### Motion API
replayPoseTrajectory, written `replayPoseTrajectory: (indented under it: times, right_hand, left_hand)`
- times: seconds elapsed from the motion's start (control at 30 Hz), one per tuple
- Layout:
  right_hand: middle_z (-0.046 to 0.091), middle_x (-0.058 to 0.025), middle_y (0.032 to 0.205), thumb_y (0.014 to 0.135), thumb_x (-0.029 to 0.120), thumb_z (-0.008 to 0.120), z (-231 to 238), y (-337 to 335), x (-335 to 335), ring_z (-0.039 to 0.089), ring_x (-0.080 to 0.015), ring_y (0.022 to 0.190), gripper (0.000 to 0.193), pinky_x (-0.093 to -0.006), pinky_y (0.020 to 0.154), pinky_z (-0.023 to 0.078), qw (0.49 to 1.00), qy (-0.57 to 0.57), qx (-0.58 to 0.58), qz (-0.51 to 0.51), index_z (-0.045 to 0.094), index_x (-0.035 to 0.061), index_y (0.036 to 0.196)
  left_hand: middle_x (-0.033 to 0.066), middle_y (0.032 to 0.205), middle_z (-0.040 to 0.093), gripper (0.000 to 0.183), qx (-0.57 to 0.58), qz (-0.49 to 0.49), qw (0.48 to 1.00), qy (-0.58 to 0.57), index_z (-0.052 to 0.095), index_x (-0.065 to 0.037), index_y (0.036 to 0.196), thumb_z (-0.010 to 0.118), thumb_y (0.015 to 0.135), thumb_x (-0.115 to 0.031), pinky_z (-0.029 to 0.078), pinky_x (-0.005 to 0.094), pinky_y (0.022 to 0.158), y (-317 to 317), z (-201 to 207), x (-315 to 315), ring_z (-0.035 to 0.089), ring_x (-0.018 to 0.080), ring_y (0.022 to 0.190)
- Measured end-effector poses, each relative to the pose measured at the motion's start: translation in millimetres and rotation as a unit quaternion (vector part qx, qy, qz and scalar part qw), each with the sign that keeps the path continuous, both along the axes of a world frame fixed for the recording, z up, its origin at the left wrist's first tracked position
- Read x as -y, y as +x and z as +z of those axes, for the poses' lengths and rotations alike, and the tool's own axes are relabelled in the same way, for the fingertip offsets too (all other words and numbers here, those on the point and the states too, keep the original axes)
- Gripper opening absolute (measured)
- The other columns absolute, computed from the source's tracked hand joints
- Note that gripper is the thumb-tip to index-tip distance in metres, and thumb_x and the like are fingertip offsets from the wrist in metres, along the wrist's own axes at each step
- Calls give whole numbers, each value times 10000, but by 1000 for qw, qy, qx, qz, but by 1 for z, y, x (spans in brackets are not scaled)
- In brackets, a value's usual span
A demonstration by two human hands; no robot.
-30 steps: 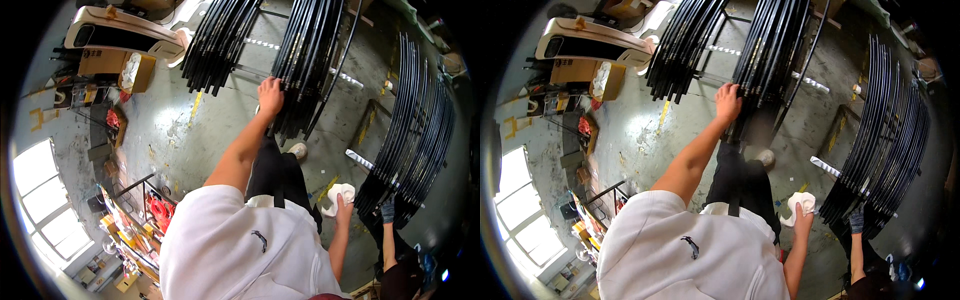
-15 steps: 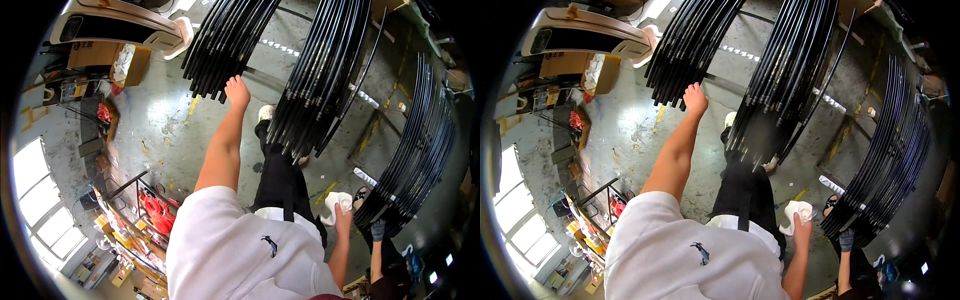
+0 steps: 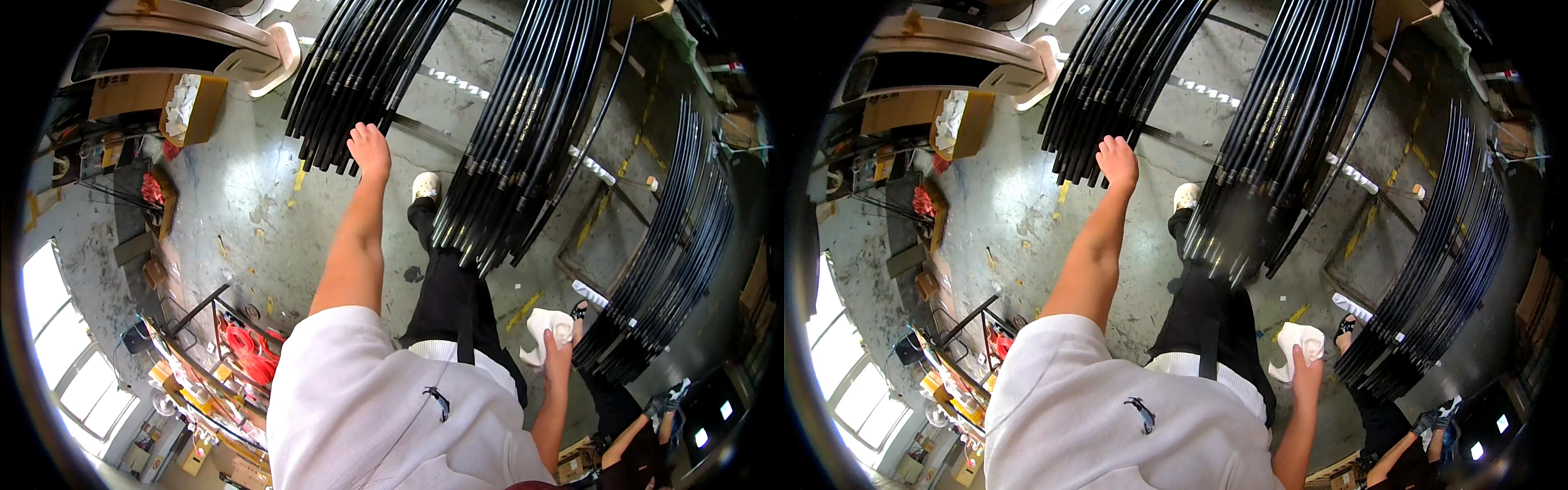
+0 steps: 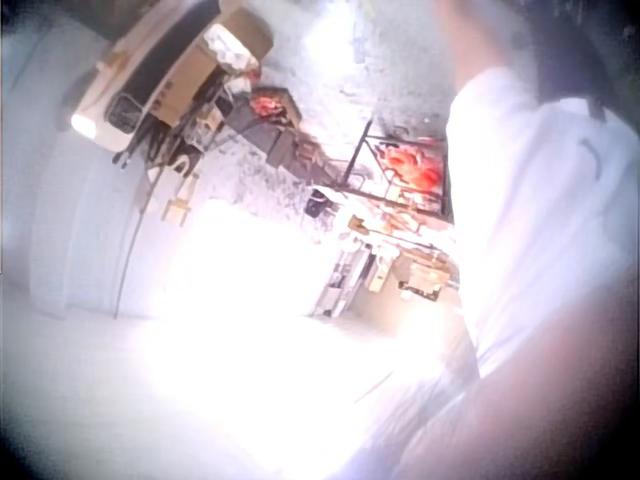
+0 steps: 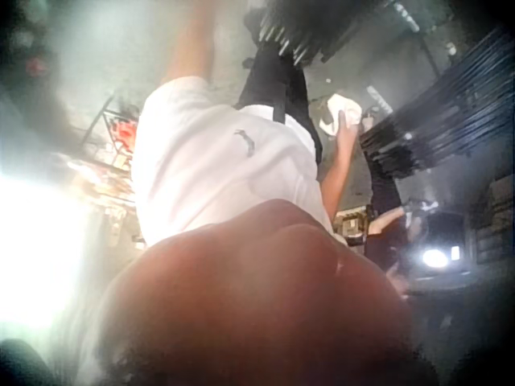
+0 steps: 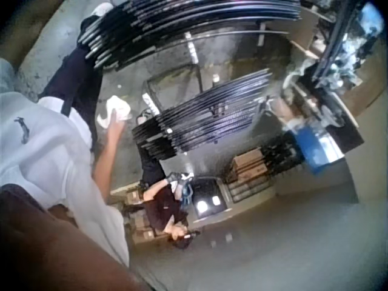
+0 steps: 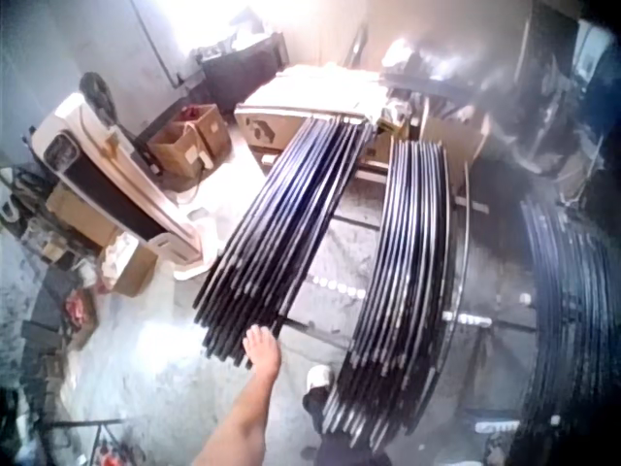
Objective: The person cleans long black poles by sliding a cloth along the length of each pole and then places them onto a storage rack.
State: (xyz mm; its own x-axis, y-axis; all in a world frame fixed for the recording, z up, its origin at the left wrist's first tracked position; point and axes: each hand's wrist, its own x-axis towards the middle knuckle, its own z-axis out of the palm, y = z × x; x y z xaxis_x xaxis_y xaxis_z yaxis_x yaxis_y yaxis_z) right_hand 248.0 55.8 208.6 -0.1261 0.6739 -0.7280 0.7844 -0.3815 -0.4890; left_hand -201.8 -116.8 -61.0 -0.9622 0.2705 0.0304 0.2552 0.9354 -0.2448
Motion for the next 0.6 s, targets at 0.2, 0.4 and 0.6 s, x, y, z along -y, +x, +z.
replayPoseTrajectory:
  times: [0.2,0.4,0.6]
  right_hand:
    - [558,-108,1142,880,202,551,-4,7,0,532,-178,1016,400,-305,873,408,999,-10,-43,-15,489,-34,1197]
    - [494,-116,1236,881,187,528,-16,13,-15,510,-224,1103,487,-353,933,409,952,-151,-208,-165,367,-12,1294]
    - [549,-88,1133,859,152,512,5,-48,12,541,-199,1026,373,-340,895,432,832,-335,-434,-83,474,6,1200]
  left_hand:
    - [199,789,632,294,193,51,963,184,453,-35,996,529,860,-284,486,467,623,29,59,14,620,368,721]
    - [225,837,594,281,214,-40,905,365,476,-13,1058,564,847,-175,450,452,675,130,151,57,568,408,790]
    - [189,1038,584,431,451,87,754,470,446,-63,1245,587,858,-188,481,390,746,269,296,26,596,345,868]
